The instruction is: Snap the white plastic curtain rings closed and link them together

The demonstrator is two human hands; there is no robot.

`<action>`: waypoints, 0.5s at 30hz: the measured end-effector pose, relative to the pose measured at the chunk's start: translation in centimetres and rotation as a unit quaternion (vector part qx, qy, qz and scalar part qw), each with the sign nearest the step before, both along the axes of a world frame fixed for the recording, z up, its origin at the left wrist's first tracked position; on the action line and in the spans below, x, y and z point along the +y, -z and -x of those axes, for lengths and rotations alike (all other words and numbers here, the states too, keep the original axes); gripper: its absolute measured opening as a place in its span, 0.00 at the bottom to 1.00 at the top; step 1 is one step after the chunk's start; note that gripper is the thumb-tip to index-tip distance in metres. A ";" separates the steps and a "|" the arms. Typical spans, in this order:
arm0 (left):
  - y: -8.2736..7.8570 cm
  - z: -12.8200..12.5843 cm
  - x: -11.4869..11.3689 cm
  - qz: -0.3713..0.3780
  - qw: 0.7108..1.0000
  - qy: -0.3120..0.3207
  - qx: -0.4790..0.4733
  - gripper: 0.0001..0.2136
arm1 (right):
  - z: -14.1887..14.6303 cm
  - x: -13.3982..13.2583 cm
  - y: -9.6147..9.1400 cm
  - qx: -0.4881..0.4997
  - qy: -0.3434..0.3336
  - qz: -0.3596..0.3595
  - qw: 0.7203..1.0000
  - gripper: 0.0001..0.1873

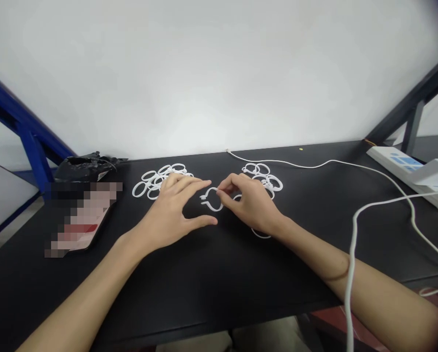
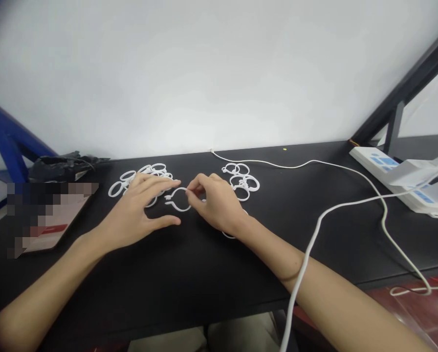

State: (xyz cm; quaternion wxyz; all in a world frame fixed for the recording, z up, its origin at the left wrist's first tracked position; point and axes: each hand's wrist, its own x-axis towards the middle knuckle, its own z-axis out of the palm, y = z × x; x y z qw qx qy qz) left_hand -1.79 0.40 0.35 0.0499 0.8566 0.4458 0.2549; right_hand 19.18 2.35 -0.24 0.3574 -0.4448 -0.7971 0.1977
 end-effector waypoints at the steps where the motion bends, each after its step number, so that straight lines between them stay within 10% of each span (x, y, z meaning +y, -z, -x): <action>1: 0.2 -0.3 -0.1 -0.005 1.000 0.006 -0.014 0.27 | 0.1 -0.1 0.0 0.023 -0.007 0.014 1.000 0.02; 15: 0.5 -1.8 -0.7 0.061 0.991 -0.064 -0.105 0.18 | -0.4 -0.2 -0.9 -0.013 -0.062 -0.077 0.995 0.16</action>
